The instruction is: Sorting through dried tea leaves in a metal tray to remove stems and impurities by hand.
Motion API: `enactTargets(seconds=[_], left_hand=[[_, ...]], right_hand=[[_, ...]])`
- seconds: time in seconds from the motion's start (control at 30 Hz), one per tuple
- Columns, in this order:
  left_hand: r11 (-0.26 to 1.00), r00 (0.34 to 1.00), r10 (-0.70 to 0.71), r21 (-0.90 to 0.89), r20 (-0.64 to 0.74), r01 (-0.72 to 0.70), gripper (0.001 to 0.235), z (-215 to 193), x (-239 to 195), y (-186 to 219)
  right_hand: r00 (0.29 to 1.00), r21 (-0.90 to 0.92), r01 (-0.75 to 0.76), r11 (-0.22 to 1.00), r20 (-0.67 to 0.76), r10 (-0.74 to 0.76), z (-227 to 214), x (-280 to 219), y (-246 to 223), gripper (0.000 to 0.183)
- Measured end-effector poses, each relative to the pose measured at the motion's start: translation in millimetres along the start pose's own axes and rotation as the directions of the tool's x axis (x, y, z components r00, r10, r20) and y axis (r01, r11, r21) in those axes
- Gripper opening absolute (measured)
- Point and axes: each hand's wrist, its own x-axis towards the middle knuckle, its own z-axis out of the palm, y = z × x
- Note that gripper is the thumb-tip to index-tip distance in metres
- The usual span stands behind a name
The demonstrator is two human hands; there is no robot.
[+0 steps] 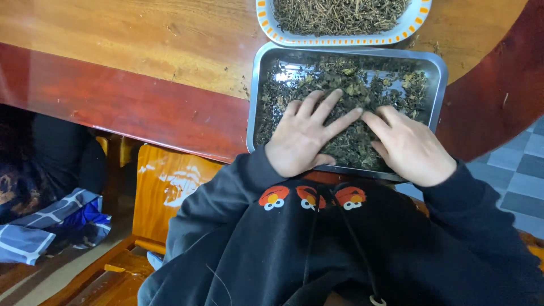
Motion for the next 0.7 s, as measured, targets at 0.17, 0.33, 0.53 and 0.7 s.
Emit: enactTargets(seconds=[0.17, 0.33, 0.53, 0.7], left_hand=[[1.0, 0.998, 0.004, -0.03, -0.069, -0.006, 0.094, 16, 14, -3], [0.973, 0.978, 0.001, -0.227, -0.207, -0.049, 0.045, 15, 8, -34], [0.778, 0.956, -0.033, -0.608, -0.292, -0.159, 0.024, -14, 0, -50], [0.792, 0.963, -0.04, -0.597, -0.267, -0.132, 0.028, -20, -14, -57]], right_hand=[[0.99, 0.097, 0.032, 0.995, -0.138, -0.018, -1, 3, 15, 0.046], [0.977, -0.071, -0.04, 0.997, -0.211, 0.025, -22, -7, 19, 0.045], [0.97, 0.028, 0.144, 0.989, -0.204, -0.135, -12, 12, -8, 0.062], [0.962, -0.025, 0.074, 0.997, -0.261, -0.078, -1, 10, 5, 0.019]])
